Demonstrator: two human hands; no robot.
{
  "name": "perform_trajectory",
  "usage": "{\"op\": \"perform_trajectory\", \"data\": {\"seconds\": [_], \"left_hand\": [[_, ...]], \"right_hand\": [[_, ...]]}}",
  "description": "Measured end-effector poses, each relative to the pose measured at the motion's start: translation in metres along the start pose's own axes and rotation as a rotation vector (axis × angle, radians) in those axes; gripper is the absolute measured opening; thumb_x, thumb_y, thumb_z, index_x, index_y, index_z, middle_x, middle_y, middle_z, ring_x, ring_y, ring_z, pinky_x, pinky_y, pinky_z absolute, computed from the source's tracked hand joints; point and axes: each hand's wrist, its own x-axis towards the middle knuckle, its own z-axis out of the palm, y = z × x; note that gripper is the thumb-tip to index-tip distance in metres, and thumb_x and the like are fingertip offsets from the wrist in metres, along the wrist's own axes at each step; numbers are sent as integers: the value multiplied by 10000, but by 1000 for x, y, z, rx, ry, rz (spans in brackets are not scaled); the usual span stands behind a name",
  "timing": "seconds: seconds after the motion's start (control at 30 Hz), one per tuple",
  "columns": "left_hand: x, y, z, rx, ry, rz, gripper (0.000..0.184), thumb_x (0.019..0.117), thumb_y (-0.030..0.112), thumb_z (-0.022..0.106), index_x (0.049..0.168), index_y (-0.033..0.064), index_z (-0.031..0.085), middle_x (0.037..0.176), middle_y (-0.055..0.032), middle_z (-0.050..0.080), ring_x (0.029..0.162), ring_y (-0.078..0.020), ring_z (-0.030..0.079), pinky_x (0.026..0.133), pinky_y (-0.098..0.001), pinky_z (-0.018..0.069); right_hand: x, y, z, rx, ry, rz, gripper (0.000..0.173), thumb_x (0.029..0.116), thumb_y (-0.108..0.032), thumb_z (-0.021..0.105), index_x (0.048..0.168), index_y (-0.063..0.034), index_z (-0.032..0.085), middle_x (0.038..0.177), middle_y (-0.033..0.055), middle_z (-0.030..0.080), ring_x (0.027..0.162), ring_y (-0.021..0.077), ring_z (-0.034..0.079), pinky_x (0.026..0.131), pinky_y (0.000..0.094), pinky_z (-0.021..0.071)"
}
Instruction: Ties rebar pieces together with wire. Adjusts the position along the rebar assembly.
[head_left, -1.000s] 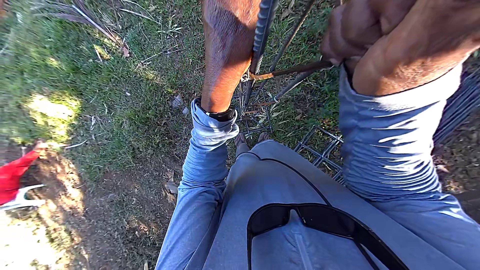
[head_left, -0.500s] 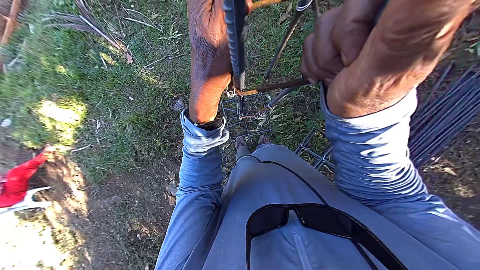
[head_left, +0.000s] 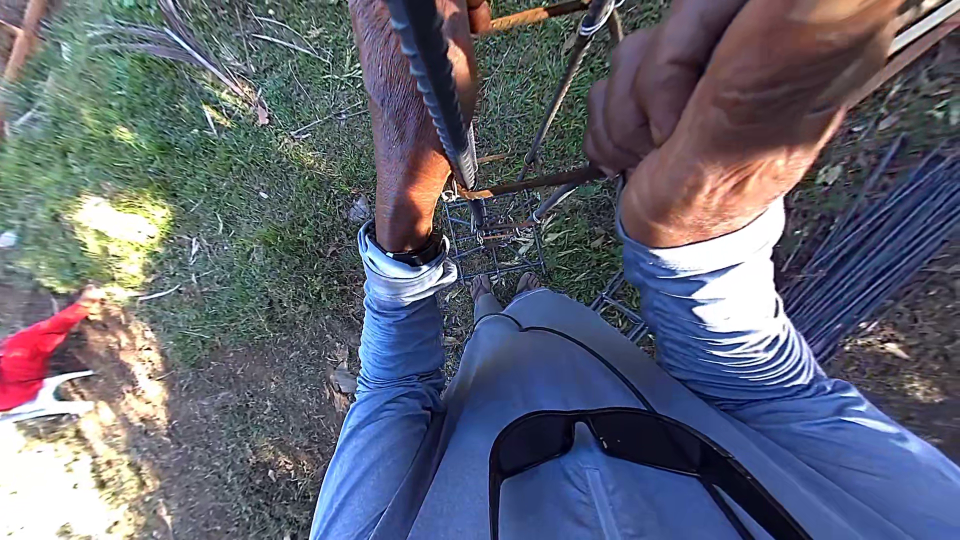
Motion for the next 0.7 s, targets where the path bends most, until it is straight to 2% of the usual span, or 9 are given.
{"op": "perform_trajectory", "data": {"seconds": [0.1,0.13,0.23,0.3,0.37,0.47,0.7], "left_hand": [[5,0,-2,-143,27,-30,254,1029,-4,414,838,38,575,722,-49,589,686,-148,625,671,-315,572],[6,0,-2,-145,39,-23,241,1017,-17,427,839,37,579,722,-47,595,682,-145,634,670,-312,585],[-2,-2,-6,-61,57,8,195,957,-42,496,817,60,587,713,2,566,670,-82,582,656,-265,527],[-1,-4,-10,-41,66,17,212,962,-28,484,800,72,576,695,13,540,651,-74,555,640,-261,509],[7,-8,-12,-95,59,2,207,986,-18,448,840,47,580,728,-28,582,685,-124,608,669,-306,559],[12,-10,-12,-173,64,-27,246,1022,-12,398,855,36,574,733,-53,609,691,-157,642,677,-325,582],[10,-15,-17,-185,32,0,238,997,-25,427,829,33,586,732,-55,604,682,-144,619,650,-307,550]], "right_hand": [[3,1,6,12,14,-33,394,1072,-293,475,699,-173,433,555,-60,366,466,79,360,447,290,343],[4,2,6,2,17,-44,401,1071,-307,474,696,-175,426,554,-57,361,463,83,359,443,294,345],[4,4,8,-23,11,-29,393,1060,-306,492,693,-184,424,549,-65,365,457,76,367,433,289,360],[6,8,13,-15,7,-37,385,1060,-298,488,698,-180,428,550,-62,366,460,78,370,439,293,363],[9,11,15,14,-16,-50,389,1068,-307,481,704,-175,437,551,-62,370,466,76,366,446,292,349],[11,13,15,40,-38,-43,400,1076,-326,481,709,-169,447,556,-59,376,469,77,372,447,292,346],[9,9,15,50,-69,-3,394,1076,-329,467,712,-181,434,557,-65,364,471,75,364,452,291,347]]}}
